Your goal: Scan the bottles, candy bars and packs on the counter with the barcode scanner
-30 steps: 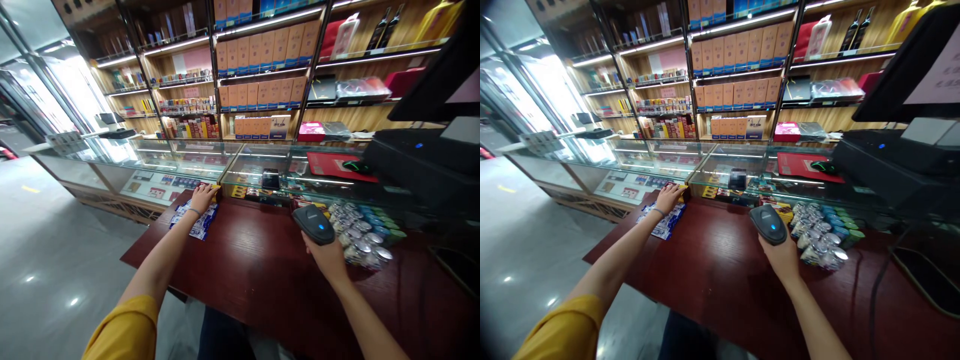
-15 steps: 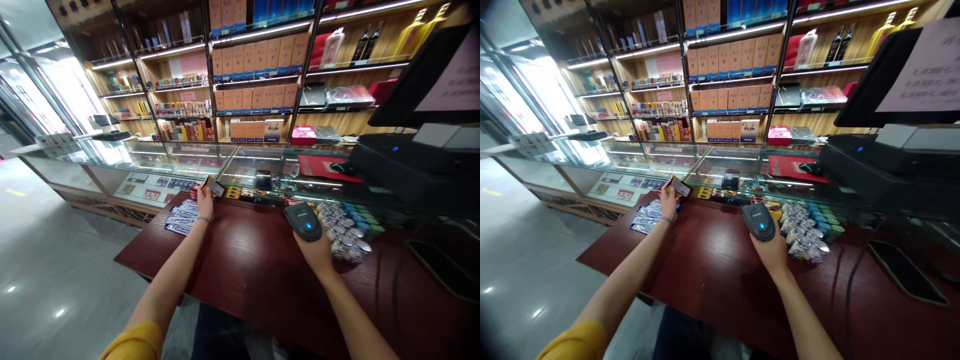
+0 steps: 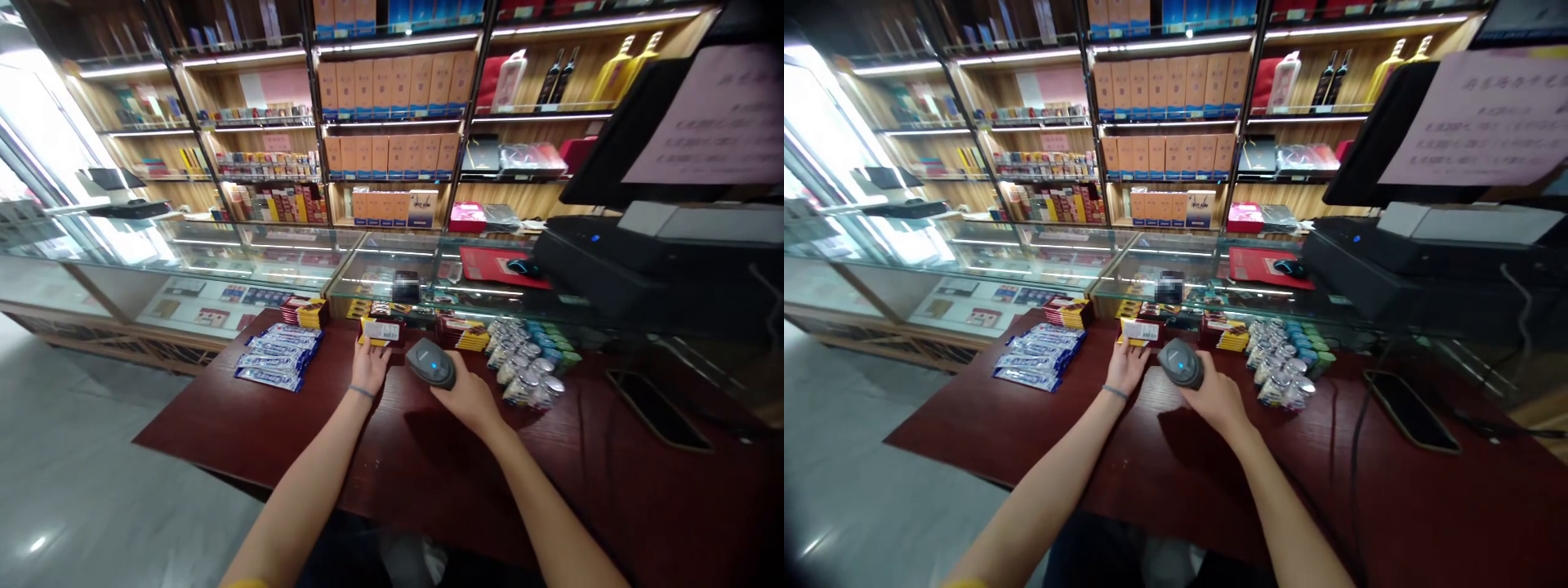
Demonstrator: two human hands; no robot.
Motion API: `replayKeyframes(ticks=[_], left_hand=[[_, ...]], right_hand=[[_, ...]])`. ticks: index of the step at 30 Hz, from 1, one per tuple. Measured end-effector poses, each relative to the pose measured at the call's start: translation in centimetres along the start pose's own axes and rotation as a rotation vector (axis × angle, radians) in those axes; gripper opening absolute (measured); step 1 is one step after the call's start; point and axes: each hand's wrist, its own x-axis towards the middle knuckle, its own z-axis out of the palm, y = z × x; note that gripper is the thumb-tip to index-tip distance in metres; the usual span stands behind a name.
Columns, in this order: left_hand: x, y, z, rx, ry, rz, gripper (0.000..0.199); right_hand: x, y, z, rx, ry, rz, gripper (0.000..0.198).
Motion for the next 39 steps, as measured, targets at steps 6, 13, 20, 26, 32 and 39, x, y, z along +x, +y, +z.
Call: replayKeyframes(ticks=[6,13,20,26,32,39], left_hand=[[-0.4,0.6,0.6,-0.027,-0.045,0.002,0.007],[-0.1,0.5,0.2,-0.024,-0.012,0.002,0.004],[0.5,0.4,-0.2,0.099,-0.11,0.017,0.017],[0.2,0.0,0.0,0.239,-0.165,0.017,0.02],[-0.7,-0.5,2.3,0.331,-0.146,0.055,0.022],[-0.2,-2.6,8.3,1.0,-0.272,0.418,0.014]], right_hand=[[0.0,-0.8,-0.1,-0.119,-0.17,0.014,0.04],[0.1,-0.4,-0.5,0.05,-0.13,0.036,0.038],[0.4,0.1,-0.5,0.224,-0.016,0.12,0.039],[1.2,2.0,-0.7,0.532,0.22,0.226,0.048],[1.6,2.8,-3.6,0.809,0.403,0.226,0.026],[1.3,3.9,-6.5,0.898,0.521,0.229,0.031]])
